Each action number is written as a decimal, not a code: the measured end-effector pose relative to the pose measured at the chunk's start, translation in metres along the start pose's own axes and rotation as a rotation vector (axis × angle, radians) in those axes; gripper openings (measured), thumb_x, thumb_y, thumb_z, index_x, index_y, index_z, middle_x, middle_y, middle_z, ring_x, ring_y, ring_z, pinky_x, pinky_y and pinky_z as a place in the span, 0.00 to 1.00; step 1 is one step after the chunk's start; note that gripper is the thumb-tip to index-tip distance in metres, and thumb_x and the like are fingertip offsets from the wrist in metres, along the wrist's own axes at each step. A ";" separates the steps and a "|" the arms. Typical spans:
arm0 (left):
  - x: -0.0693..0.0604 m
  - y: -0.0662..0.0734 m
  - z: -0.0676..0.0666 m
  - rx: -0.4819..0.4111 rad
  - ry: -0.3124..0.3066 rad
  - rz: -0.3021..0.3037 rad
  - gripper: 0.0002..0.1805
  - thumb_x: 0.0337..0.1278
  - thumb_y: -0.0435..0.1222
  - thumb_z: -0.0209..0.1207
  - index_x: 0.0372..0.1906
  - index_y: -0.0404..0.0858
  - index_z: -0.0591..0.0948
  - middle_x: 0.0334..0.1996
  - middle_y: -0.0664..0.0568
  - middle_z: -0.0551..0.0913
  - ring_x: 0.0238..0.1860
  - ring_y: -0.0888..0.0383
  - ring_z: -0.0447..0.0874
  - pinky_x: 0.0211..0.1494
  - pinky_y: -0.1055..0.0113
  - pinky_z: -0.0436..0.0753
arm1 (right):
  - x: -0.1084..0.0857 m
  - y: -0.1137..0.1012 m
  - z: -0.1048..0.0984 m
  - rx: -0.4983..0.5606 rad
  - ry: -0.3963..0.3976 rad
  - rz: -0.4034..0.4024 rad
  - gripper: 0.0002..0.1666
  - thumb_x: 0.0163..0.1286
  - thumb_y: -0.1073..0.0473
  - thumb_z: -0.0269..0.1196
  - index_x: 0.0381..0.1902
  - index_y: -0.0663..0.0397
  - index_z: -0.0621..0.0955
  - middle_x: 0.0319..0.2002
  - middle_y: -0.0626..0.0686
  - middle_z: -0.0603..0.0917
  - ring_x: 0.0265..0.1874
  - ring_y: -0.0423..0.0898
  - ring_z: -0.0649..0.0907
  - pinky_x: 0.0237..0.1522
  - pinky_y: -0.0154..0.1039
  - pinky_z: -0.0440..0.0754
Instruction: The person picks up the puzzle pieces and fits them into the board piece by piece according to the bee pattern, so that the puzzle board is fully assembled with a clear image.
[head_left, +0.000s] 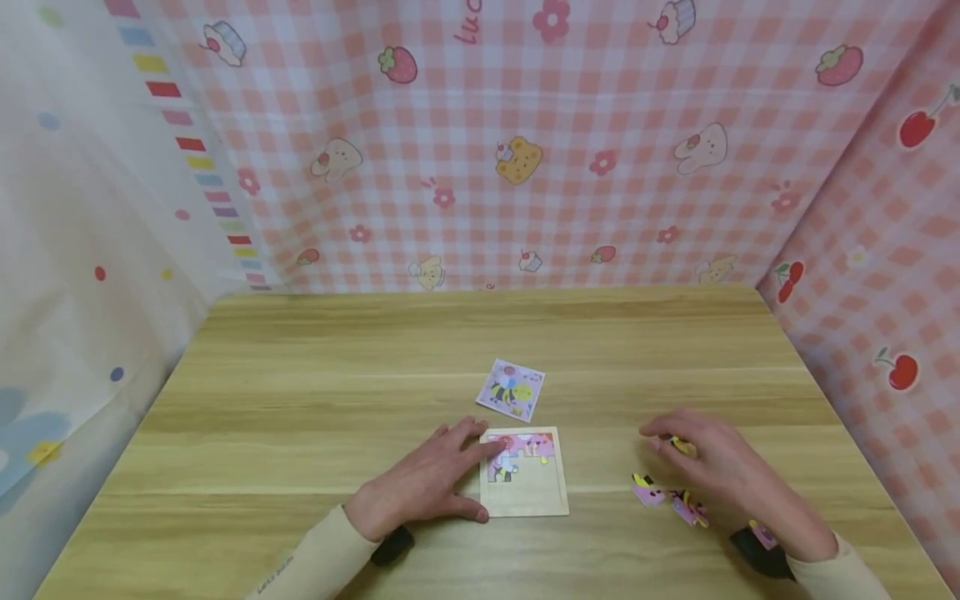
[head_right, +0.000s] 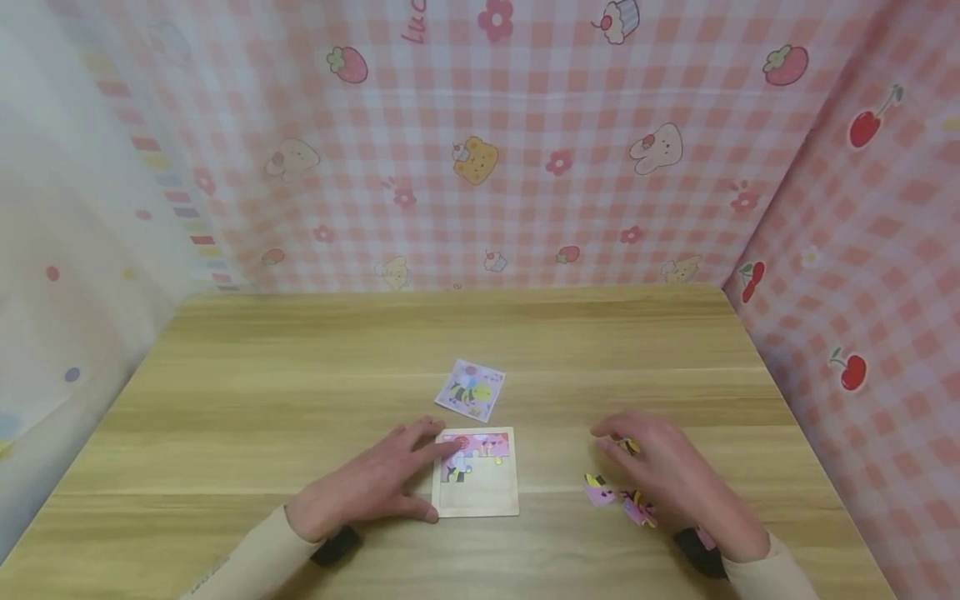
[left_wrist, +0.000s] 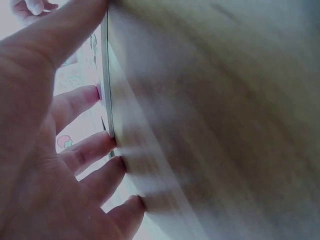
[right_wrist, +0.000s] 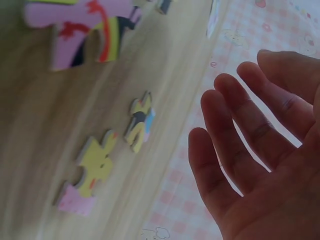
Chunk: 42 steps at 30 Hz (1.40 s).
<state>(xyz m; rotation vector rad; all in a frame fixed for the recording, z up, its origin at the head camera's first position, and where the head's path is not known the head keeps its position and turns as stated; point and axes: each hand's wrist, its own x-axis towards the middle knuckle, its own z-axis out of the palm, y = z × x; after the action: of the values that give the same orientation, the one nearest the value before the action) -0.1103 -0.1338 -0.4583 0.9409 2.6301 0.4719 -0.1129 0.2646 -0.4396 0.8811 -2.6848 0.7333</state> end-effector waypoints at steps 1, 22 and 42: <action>0.000 0.000 0.000 -0.003 -0.002 -0.002 0.51 0.54 0.59 0.72 0.81 0.52 0.64 0.77 0.46 0.61 0.76 0.47 0.61 0.80 0.43 0.58 | -0.002 0.001 0.000 -0.002 -0.008 0.006 0.15 0.61 0.68 0.74 0.44 0.48 0.89 0.43 0.43 0.89 0.44 0.46 0.87 0.43 0.44 0.87; 0.003 0.001 -0.001 -0.012 0.001 0.017 0.50 0.54 0.57 0.73 0.80 0.50 0.65 0.77 0.45 0.60 0.77 0.46 0.60 0.80 0.42 0.58 | -0.021 -0.001 0.007 0.053 -0.235 0.087 0.12 0.65 0.56 0.75 0.47 0.42 0.88 0.45 0.38 0.84 0.42 0.34 0.81 0.43 0.41 0.84; 0.000 0.000 0.001 -0.026 0.026 0.037 0.49 0.53 0.55 0.74 0.79 0.46 0.68 0.76 0.42 0.62 0.76 0.44 0.61 0.79 0.40 0.59 | -0.014 -0.003 0.014 0.063 -0.270 0.109 0.14 0.62 0.54 0.77 0.46 0.42 0.88 0.44 0.36 0.80 0.44 0.41 0.81 0.49 0.45 0.82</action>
<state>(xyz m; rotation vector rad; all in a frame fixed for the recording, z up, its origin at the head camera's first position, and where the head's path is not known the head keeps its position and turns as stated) -0.1096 -0.1337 -0.4585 0.9837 2.6276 0.5294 -0.1010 0.2620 -0.4556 0.9131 -2.9823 0.7760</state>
